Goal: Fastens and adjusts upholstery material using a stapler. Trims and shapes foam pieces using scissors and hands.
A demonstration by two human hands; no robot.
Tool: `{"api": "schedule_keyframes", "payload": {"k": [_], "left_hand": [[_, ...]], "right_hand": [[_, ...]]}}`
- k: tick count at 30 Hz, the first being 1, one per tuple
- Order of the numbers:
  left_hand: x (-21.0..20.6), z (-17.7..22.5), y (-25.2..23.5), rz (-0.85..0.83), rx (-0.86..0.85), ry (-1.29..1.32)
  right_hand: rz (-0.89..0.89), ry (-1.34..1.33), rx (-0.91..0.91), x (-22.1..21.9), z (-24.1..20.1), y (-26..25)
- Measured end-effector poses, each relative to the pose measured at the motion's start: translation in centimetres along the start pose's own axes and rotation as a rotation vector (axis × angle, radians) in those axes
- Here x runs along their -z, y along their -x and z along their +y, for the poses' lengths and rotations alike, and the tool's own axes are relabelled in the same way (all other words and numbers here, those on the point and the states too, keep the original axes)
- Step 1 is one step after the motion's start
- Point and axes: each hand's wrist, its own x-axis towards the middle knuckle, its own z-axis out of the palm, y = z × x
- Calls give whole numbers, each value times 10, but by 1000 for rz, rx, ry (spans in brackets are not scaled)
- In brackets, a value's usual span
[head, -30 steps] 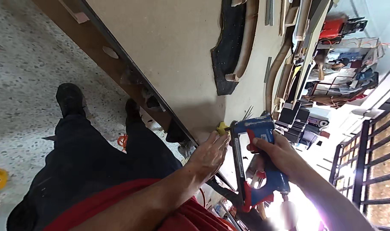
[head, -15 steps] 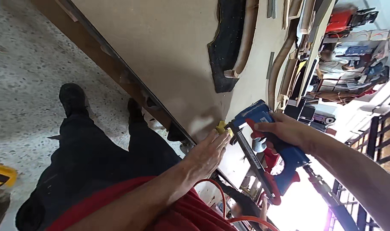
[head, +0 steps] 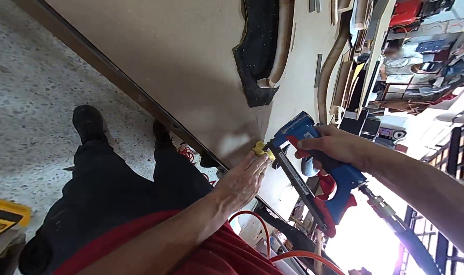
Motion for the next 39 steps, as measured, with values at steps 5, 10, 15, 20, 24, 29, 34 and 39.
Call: {"api": "schedule_keyframes", "payload": {"k": [5, 10, 15, 20, 24, 29, 34, 39], "left_hand": [[-2, -1, 3, 7, 3, 35], [3, 0, 1, -21, -2, -8], [-1, 1, 2, -12, 6, 9], [-3, 1, 3, 30, 21, 12], [-2, 1, 3, 19, 15, 38], [0, 0, 3, -7, 11, 4], [2, 2, 2, -13, 24, -6], [2, 6, 3, -11, 1, -76]], "right_hand": [[-24, 70, -2, 2, -8, -4], [1, 79, 12, 2, -7, -3], [-36, 56, 15, 6, -8, -7], [-48, 71, -9, 5, -18, -6], [-63, 62, -14, 6, -19, -7], [-84, 85, -1, 7, -20, -9], [-117, 70, 19, 11, -15, -9], [-99, -9, 117, 26, 1, -1]]}}
